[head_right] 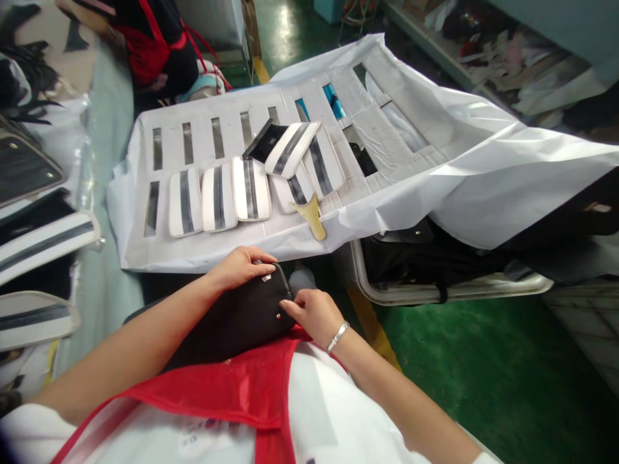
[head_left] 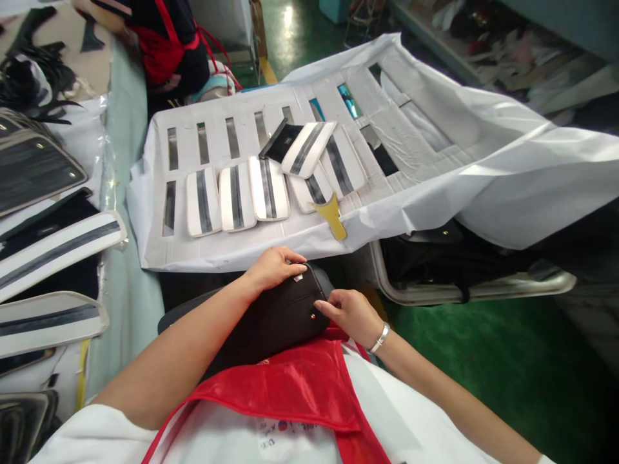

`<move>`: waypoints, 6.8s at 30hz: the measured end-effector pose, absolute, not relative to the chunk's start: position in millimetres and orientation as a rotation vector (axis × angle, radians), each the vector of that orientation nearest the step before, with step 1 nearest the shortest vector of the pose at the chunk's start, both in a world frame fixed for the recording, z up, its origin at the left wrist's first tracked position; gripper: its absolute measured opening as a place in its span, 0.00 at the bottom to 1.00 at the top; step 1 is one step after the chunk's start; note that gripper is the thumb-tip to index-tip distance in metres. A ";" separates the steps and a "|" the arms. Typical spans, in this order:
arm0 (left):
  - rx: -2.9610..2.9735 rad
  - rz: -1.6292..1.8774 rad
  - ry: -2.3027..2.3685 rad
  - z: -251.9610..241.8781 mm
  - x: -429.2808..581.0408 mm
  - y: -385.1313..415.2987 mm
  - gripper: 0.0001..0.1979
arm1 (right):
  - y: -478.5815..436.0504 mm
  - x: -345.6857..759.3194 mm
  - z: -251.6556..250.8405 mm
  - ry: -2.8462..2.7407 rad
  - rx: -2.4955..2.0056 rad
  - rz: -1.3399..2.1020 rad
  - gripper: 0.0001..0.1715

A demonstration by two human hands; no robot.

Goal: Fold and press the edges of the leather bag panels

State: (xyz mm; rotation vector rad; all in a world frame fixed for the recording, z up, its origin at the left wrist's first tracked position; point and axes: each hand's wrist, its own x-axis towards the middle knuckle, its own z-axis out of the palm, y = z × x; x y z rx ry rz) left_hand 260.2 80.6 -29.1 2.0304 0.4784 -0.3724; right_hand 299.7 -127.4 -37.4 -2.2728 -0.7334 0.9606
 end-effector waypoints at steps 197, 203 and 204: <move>2.083 0.019 0.997 23.4 17.4 128.5 0.19 | 81.3 258.2 -27.3 -2.279 -1.724 0.731 0.29; 1.931 0.291 0.552 59.8 47.0 100.5 0.20 | 76.1 266.6 -30.4 -2.111 -1.596 0.857 0.31; 1.831 0.308 0.576 63.7 51.0 100.7 0.20 | 74.7 268.0 -31.2 -2.055 -1.587 0.881 0.31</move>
